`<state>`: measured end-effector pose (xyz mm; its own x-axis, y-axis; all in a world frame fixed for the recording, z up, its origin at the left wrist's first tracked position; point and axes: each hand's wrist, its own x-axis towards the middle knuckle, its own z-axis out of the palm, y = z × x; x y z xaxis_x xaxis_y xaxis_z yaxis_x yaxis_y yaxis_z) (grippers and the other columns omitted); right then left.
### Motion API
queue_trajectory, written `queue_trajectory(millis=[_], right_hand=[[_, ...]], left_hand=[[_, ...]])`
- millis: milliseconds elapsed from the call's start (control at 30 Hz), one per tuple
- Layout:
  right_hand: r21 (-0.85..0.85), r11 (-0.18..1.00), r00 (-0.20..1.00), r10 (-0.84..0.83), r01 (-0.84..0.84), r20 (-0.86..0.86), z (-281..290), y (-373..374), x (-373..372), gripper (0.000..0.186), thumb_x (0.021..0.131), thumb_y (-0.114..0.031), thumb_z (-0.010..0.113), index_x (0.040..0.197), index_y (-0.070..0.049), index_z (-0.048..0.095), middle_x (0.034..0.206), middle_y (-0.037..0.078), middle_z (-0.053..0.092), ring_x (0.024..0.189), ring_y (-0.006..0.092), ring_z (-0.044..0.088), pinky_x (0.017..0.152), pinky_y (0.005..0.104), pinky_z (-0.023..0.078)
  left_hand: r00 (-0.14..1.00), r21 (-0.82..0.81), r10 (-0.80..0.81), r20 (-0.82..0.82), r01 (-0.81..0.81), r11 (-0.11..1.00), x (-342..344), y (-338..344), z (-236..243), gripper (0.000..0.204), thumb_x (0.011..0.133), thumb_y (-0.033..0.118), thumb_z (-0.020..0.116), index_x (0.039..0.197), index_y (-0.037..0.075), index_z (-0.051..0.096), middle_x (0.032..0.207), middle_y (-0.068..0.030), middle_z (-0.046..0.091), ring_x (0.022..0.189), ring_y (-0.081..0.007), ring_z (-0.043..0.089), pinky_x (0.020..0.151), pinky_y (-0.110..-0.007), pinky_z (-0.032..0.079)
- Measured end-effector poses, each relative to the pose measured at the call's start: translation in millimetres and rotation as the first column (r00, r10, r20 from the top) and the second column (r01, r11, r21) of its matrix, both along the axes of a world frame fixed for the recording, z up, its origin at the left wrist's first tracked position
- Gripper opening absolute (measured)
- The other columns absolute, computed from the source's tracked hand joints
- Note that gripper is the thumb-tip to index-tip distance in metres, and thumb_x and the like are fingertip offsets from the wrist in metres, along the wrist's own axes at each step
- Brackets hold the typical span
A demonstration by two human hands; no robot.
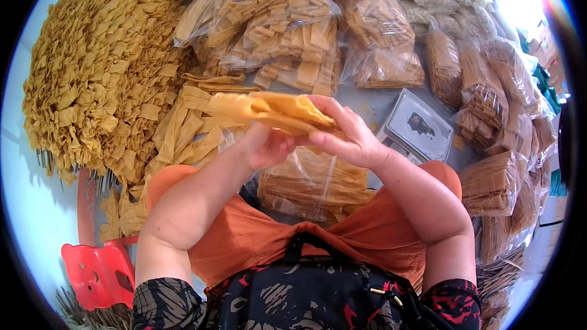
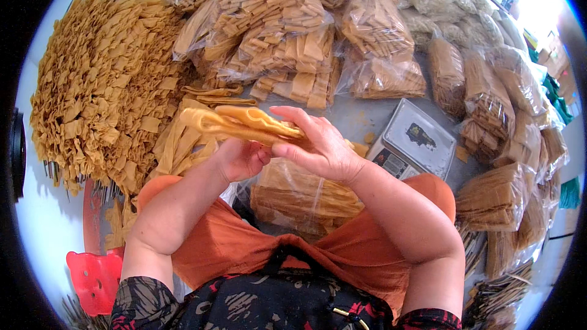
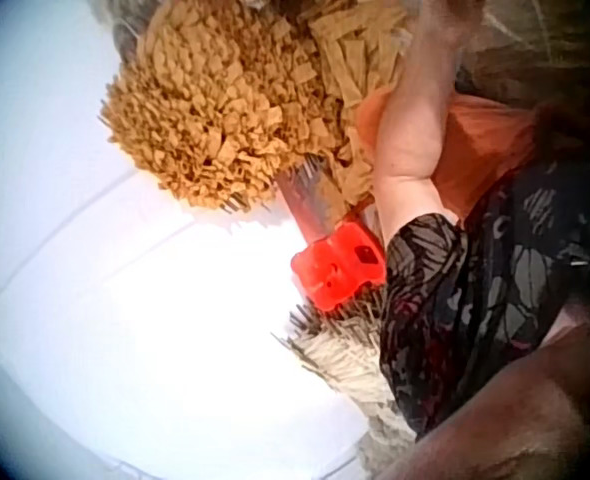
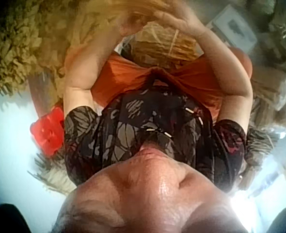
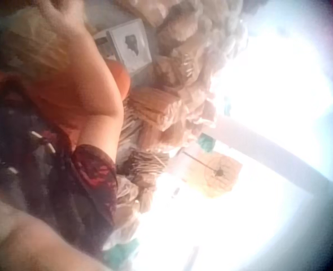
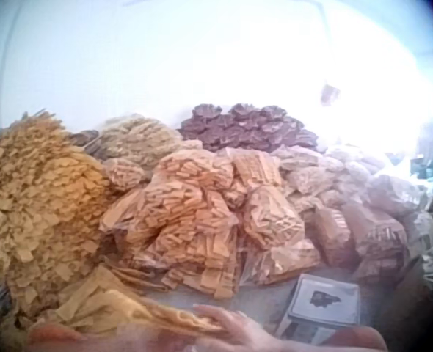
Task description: The person gathers flat food products from a large pile on the floor and places them into plastic bags, occasionally using a scale to check the weight.
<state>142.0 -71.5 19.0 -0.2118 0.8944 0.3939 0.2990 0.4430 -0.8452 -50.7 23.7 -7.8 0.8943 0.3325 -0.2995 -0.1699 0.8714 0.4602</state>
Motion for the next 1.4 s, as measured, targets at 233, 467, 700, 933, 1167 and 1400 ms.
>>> queue_trajectory(millis=[233,467,700,933,1167,1400], right_hand=[[-0.298,0.934,0.979,-0.202,0.196,0.01,-20,5,-5,0.056,0.079,-0.031,0.075,0.122,-0.003,0.053,0.108,0.013,0.066,0.101,0.0266,0.063,0.085,0.0356,0.049],[-0.611,0.776,0.726,-0.33,-0.155,-0.604,-5,8,3,0.048,0.08,-0.018,0.076,0.12,0.0,0.056,0.11,0.008,0.065,0.101,0.0165,0.061,0.09,0.0334,0.048],[-0.618,0.786,0.845,-0.33,-0.001,-0.421,-29,10,-12,0.064,0.08,-0.02,0.077,0.131,-0.002,0.043,0.116,0.009,0.06,0.106,0.0172,0.057,0.092,0.0325,0.046],[-0.597,0.798,0.624,-0.428,-0.078,-0.654,-21,13,1,0.051,0.084,-0.015,0.071,0.128,-0.003,0.047,0.117,0.009,0.06,0.106,0.0198,0.059,0.09,0.0355,0.049],[-0.512,0.858,0.416,-0.477,0.03,-0.774,-7,18,22,0.04,0.087,-0.016,0.066,0.121,-0.002,0.051,0.112,0.011,0.062,0.101,0.0223,0.062,0.087,0.0373,0.051],[-0.518,0.842,0.305,-0.459,-0.151,-0.834,-1,12,15,0.041,0.089,-0.021,0.065,0.123,-0.003,0.051,0.112,0.01,0.063,0.1,0.021,0.063,0.087,0.0367,0.051]], left_hand=[[0.889,0.117,-0.193,-0.414,0.262,0.958,7,-3,10,0.05,0.096,0.055,0.037,0.12,0.014,0.054,0.082,-0.0059,0.063,0.045,-0.0013,0.041,0.036,-0.012,0.032],[0.746,0.632,0.129,-0.653,0.443,0.636,6,26,6,0.076,0.089,0.071,0.033,0.133,0.011,0.048,0.095,-0.0117,0.061,0.069,-0.0127,0.054,0.065,-0.027,0.048],[0.942,0.67,0.294,-0.16,-0.115,0.733,33,-1,-7,0.066,0.091,0.047,0.058,0.138,0.005,0.037,0.125,-0.012,0.054,0.113,-0.0216,0.054,0.093,-0.038,0.048],[0.976,0.471,0.175,-0.129,-0.095,0.877,33,0,6,0.053,0.095,0.036,0.056,0.135,0.004,0.041,0.127,-0.0095,0.054,0.114,-0.0217,0.055,0.094,-0.038,0.048],[0.961,0.577,0.143,-0.235,0.02,0.817,24,-3,32,0.045,0.095,0.029,0.058,0.13,0.003,0.049,0.122,-0.0078,0.058,0.111,-0.0181,0.057,0.093,-0.035,0.049],[0.972,0.531,0.108,-0.209,0.02,0.847,23,-20,46,0.05,0.093,0.024,0.061,0.135,0.004,0.043,0.127,-0.0069,0.054,0.113,-0.0183,0.056,0.093,-0.035,0.048]])
